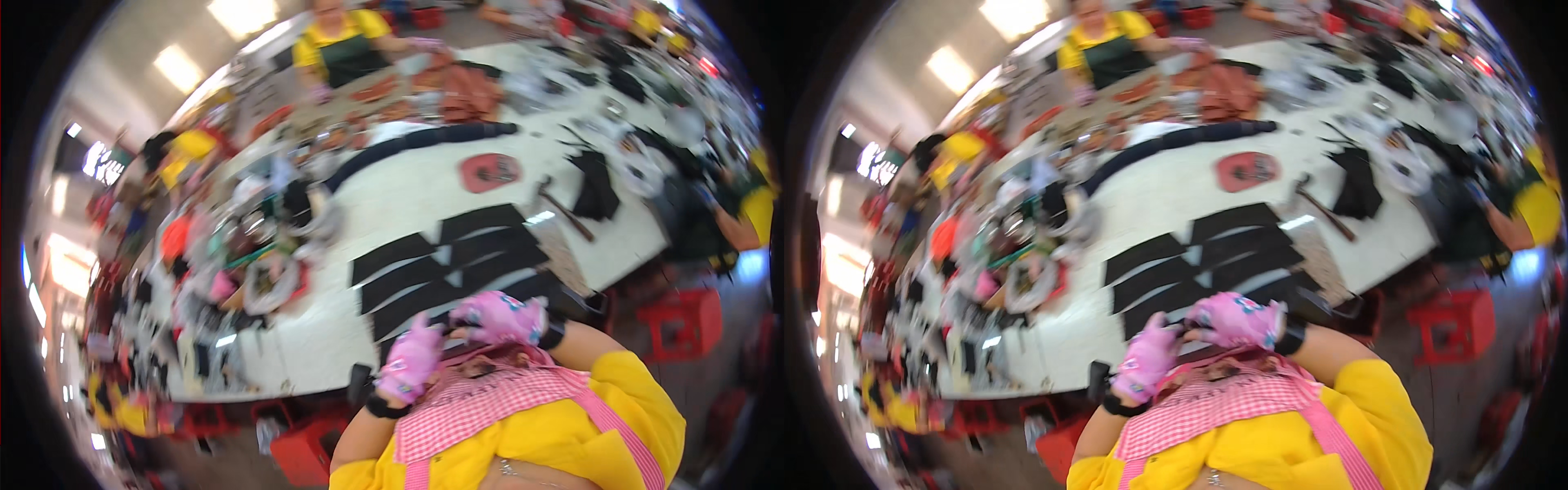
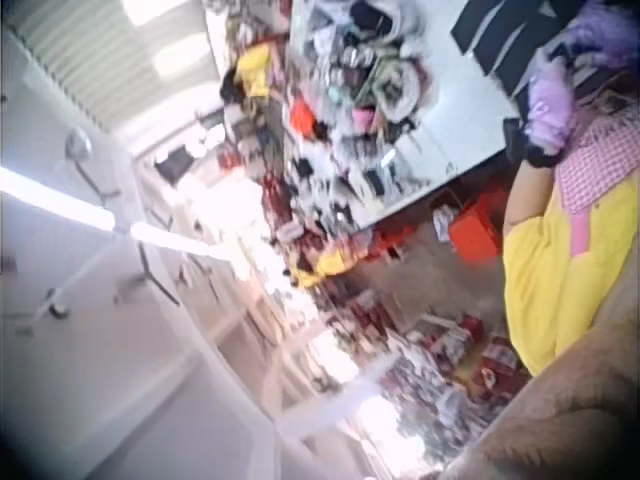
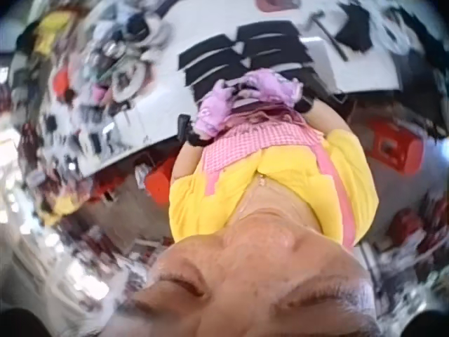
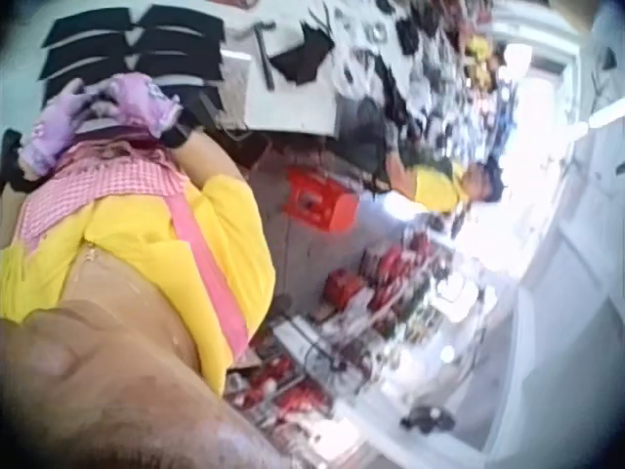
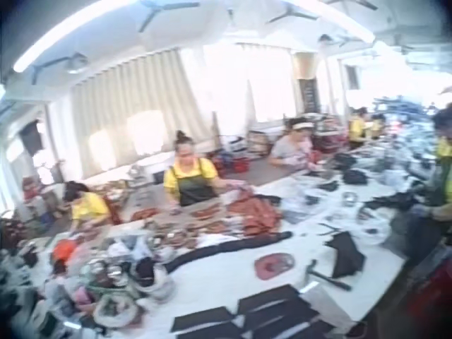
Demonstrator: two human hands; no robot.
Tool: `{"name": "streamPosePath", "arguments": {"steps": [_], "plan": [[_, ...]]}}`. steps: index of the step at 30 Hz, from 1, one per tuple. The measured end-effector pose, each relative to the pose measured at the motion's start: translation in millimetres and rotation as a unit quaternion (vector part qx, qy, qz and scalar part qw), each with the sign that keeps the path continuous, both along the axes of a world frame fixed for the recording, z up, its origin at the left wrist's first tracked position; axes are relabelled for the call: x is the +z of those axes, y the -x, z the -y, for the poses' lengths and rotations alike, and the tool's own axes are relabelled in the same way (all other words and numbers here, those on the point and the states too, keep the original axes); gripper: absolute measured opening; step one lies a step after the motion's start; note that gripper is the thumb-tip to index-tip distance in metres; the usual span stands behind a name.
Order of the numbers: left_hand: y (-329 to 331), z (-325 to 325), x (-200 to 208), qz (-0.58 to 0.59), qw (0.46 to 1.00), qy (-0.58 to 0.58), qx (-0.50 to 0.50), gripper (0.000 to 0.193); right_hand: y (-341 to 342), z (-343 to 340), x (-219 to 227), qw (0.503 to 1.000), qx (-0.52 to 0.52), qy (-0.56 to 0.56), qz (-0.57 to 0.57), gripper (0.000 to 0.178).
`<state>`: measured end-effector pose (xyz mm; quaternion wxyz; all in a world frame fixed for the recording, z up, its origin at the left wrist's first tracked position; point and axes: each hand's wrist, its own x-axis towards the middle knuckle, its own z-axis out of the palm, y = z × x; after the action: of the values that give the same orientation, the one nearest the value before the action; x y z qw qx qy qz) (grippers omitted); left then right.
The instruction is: Hammering and assembling black shoe components on a workstation in a factory environment.
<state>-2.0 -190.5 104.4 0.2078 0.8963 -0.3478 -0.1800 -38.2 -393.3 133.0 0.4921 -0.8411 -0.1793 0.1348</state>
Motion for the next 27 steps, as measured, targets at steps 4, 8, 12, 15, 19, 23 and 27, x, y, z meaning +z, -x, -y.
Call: {"name": "streamPosePath", "arguments": {"steps": [4,8,12,15,19,23,27], "plan": [[-5.5,11.9,-18.3,-0.142,0.961,0.176,0.158,0.012,-8.2,109.4,-86.9,0.928,-0.345,-0.143,0.012,0.013],[-19.8,9.4,-22.0,-0.296,0.829,0.297,0.369,0.014,-2.4,268.1,-211.3,0.778,-0.587,0.221,-0.031,0.015],[-29.5,-33.9,-41.0,-0.273,0.748,0.376,0.474,0.016,-23.3,291.5,-209.3,0.776,-0.464,0.395,-0.162,0.038],[-34.0,-44.0,-24.8,-0.271,0.712,0.432,0.483,0.016,-33.1,305.9,-233.3,0.771,-0.448,0.424,-0.157,0.028],[-61.2,-66.7,-23.8,-0.250,0.752,0.380,0.478,0.017,-27.1,361.7,-298.5,0.729,-0.631,0.075,-0.254,0.034],[-116.0,-71.7,-49.3,-0.255,0.740,0.431,0.449,0.020,-30.7,333.2,-237.5,0.805,-0.530,0.258,0.068,0.029],[-178.7,-52.7,-71.9,-0.183,0.845,0.325,0.383,0.022,-74.8,159.2,-80.6,0.838,-0.532,-0.081,-0.090,0.023]]}}
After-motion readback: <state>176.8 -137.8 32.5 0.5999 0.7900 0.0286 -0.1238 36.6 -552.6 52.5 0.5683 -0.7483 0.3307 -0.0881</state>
